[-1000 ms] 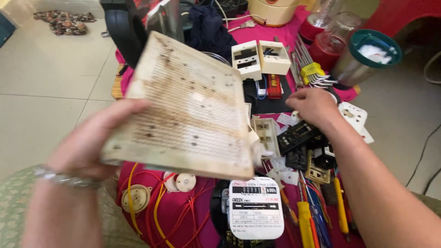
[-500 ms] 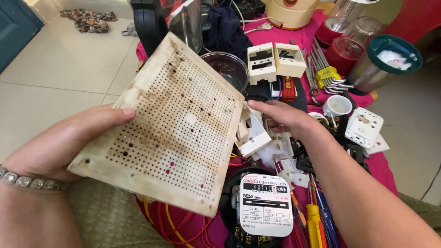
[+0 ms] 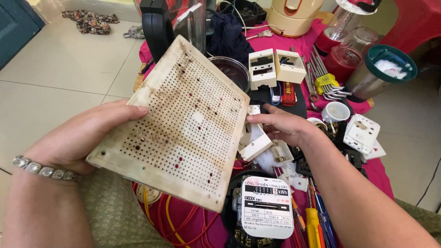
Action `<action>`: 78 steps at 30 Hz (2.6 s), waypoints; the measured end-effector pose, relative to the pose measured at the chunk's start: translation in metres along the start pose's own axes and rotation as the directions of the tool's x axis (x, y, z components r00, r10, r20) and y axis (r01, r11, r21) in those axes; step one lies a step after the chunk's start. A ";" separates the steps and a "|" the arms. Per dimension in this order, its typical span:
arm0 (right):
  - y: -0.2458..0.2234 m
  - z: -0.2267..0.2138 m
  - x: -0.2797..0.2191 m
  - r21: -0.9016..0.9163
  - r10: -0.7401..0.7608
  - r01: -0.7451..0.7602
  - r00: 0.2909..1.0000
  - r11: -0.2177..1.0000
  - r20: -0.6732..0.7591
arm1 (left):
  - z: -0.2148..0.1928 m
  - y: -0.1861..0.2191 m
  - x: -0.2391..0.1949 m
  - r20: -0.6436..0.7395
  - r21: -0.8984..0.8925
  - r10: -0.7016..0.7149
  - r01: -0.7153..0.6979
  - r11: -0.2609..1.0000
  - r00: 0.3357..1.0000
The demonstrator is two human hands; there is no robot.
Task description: The person handles a disassembled electricity meter, turning it over to show the internal components and terminals. They then pick up a perforated circuit board and various electrical components, organizing them on a pink cloth-covered surface.
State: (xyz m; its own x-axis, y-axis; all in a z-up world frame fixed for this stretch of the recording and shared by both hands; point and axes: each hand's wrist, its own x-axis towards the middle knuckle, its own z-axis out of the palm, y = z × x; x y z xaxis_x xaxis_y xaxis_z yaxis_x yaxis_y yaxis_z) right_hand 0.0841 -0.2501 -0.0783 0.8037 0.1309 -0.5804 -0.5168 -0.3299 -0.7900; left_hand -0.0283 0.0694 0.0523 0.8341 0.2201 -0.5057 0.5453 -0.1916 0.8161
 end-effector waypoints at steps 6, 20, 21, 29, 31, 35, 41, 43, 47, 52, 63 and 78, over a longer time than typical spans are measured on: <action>-0.011 0.006 -0.008 0.146 0.018 -0.017 1.000 0.989 -0.007 | 0.014 -0.003 0.011 0.070 -0.016 0.079 -0.078 0.997 0.994; -0.001 0.023 0.005 -0.176 -0.154 0.106 0.946 0.979 -0.286 | 0.014 -0.006 0.013 0.072 -0.151 0.107 -0.095 0.984 0.992; 0.000 0.018 0.005 -0.148 -0.130 0.089 0.945 0.985 -0.300 | 0.014 -0.006 0.013 0.076 -0.136 0.106 -0.095 0.986 0.991; 0.012 -0.071 0.018 0.065 -0.112 0.136 0.950 0.989 -0.293 | 0.023 0.002 0.007 0.060 -0.277 0.045 -0.027 0.961 0.997; 0.010 -0.094 0.021 0.066 -0.152 0.181 0.936 0.981 -0.318 | 0.026 0.000 0.012 0.068 -0.292 0.018 0.003 0.956 0.998; -0.005 -0.117 0.029 0.165 -0.210 0.307 0.875 0.937 -0.436 | 0.035 -0.001 0.016 0.084 -0.320 0.066 -0.036 0.947 0.994; -0.008 -0.120 0.098 0.542 -0.106 0.451 0.829 0.709 -0.550 | 0.041 0.011 0.005 0.072 -0.311 -0.025 0.047 0.949 0.997; -0.010 -0.119 0.119 0.530 -0.083 0.449 0.813 0.719 -0.576 | 0.040 0.010 0.007 0.078 -0.291 -0.027 0.048 0.955 0.997; -0.021 -0.106 0.111 0.664 -0.055 0.481 0.831 0.573 -0.554 | 0.036 0.001 0.016 0.111 -0.315 0.050 -0.012 0.949 0.993; -0.004 -0.110 0.071 0.671 -0.164 0.551 0.818 0.496 -0.551 | 0.038 0.010 0.007 0.092 -0.305 0.004 0.024 0.952 0.996; 0.018 -0.119 0.145 0.640 0.118 0.521 0.717 0.565 -0.687 | 0.033 0.000 0.015 0.143 -0.355 0.112 -0.055 0.933 0.983; 0.011 -0.108 0.067 -0.456 -0.415 0.072 0.559 0.887 -0.718 | 0.040 0.010 0.006 0.055 -0.266 0.038 -0.022 0.964 0.998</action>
State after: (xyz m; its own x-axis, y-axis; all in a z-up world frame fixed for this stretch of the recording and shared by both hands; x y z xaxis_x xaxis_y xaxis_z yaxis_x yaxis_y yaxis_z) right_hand 0.1644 -0.3458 -0.1044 0.8752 -0.4615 0.1452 -0.2657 -0.7094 -0.6528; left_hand -0.0145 0.0308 0.0458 0.8575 0.1596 -0.4891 0.4853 0.0651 0.8719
